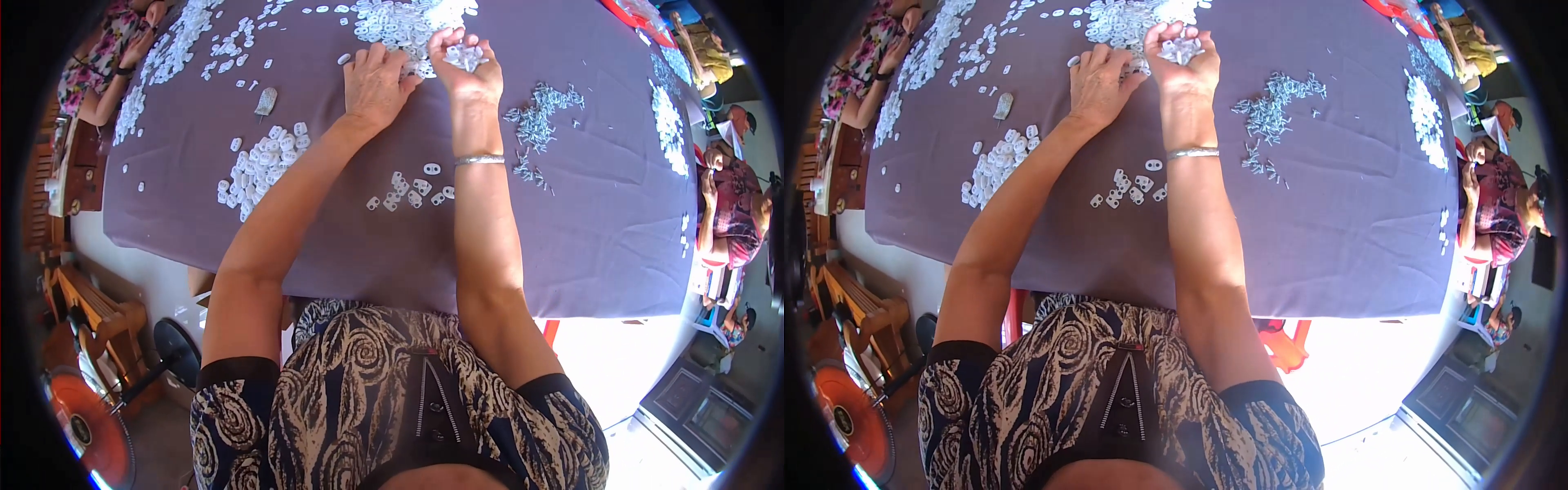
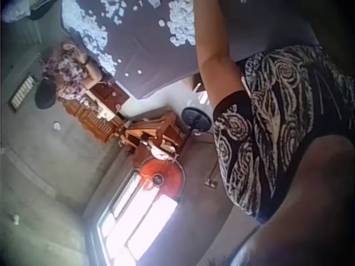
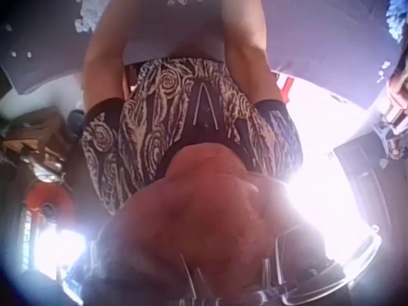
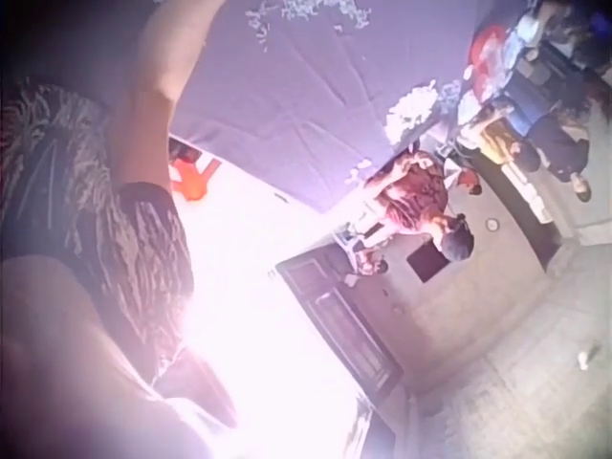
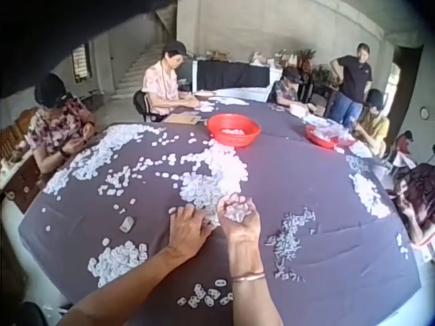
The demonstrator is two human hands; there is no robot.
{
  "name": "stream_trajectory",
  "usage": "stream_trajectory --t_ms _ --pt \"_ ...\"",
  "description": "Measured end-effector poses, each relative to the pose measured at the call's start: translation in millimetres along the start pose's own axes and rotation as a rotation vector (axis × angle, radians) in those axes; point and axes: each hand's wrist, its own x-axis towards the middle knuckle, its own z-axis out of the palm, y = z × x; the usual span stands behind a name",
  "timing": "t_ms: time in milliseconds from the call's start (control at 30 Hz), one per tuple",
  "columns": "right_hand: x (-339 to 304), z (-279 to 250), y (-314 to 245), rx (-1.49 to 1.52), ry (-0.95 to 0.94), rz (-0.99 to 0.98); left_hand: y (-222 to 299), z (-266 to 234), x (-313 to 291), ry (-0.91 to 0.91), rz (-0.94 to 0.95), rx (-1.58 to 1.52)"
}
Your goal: The person assembles plastic cord lock fasteners by hand at a table, fitting the plastic components together and placing the assembled pieces into piles on the table.
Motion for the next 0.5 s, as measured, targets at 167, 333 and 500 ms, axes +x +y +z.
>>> stream_trajectory --t_ms 167,333,500 --pt "-2 9 2 0.059 0.011 0.010 -2 8 0 -0.022 0.056 -0.049" --pt "-8 11 -1 0.034 0.004 0.015 -8 5 8 -0.004 0.112 -0.054" --pt "-11 2 3 -0.068 -0.012 -0.027 -7 -2 9 -0.060 0.110 -0.045"
